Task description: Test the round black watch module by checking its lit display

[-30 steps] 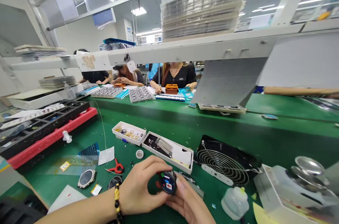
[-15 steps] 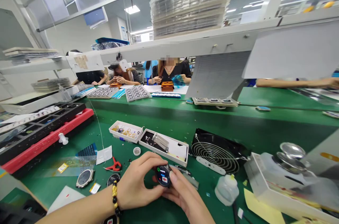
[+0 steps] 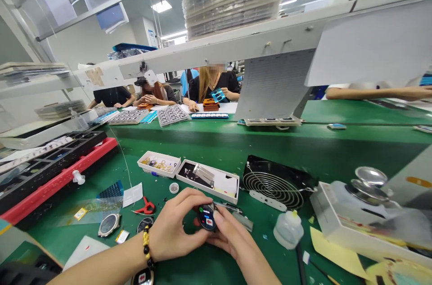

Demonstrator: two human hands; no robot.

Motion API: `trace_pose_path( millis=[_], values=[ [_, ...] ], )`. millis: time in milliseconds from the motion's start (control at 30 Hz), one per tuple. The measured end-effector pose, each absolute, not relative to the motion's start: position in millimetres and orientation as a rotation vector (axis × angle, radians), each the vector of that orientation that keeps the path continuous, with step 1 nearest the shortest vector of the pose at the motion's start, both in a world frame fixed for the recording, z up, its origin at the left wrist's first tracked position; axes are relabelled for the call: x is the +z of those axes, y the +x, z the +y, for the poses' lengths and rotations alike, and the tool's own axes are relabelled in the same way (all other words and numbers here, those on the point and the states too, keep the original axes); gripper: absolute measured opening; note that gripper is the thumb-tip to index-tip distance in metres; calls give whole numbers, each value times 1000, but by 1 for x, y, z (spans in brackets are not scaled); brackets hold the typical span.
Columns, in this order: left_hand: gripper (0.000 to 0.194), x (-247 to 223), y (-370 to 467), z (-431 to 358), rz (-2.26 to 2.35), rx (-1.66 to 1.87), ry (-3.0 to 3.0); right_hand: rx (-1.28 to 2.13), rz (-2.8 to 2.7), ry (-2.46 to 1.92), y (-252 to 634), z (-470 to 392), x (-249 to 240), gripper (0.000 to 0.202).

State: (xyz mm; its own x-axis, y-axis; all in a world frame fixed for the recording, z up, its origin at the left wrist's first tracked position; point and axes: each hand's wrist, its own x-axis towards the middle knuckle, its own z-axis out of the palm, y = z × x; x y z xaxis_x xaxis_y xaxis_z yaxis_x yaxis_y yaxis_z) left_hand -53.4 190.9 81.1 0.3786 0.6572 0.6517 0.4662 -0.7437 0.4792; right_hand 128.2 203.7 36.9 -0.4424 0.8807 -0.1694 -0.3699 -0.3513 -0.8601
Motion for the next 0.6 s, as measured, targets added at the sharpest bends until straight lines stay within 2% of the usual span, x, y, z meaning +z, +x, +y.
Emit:
trace_pose_path(
  millis=[600],
  values=[
    [50, 83, -53, 191, 981, 1281, 2451, 1838, -1031, -878, 126, 199, 37, 69]
  ],
)
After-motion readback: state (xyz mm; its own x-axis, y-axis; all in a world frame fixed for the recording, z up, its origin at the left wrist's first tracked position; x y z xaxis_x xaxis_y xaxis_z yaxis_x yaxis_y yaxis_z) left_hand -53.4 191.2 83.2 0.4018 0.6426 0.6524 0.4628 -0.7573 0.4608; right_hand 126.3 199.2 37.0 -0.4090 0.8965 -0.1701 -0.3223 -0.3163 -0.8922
